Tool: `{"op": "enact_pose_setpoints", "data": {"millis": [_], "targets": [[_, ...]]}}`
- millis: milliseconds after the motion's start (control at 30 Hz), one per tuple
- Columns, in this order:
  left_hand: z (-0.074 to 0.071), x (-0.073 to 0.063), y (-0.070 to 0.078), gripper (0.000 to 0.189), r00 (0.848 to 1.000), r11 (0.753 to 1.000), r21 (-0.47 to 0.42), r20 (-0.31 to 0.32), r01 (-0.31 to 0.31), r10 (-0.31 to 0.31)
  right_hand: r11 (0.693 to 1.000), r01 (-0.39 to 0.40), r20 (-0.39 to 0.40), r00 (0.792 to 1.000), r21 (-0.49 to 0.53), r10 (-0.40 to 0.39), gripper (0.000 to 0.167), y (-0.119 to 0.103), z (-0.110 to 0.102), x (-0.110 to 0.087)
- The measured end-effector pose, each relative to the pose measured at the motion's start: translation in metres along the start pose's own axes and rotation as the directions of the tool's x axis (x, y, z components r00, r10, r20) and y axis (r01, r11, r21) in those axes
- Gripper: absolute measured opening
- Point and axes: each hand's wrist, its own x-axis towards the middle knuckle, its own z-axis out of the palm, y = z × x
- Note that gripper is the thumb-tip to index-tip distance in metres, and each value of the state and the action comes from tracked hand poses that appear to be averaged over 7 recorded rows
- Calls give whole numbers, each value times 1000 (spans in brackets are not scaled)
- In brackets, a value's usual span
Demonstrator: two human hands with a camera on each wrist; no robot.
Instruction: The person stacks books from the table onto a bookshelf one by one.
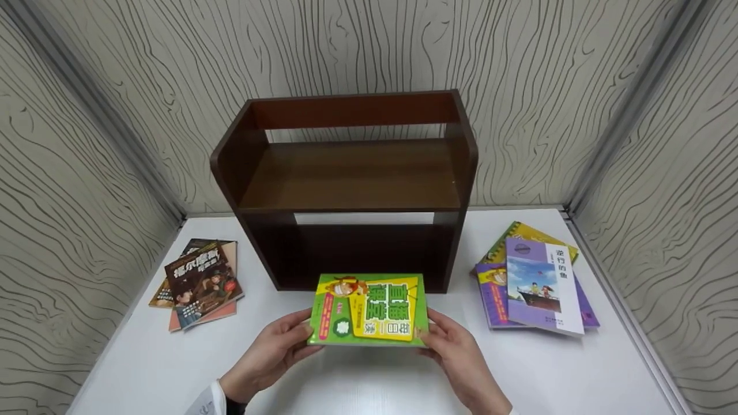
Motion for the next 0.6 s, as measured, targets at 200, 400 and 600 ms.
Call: {"op": "enact_pose_setpoints", "data": {"millis": [200,400,600], "targets": [[9,-13,30,53,997,998,6,49,-68,67,998,59,50,997,-20,-58,71,-28,6,-16],[21,-26,60,53,988,991,26,88,-131,129,994,109,29,994,-33,-108,76,-58,15,-33],[29,-34,91,53,977,983,46,123,-179,173,972,222,63,974,-77,-217,70,-87,23,-45]]}}
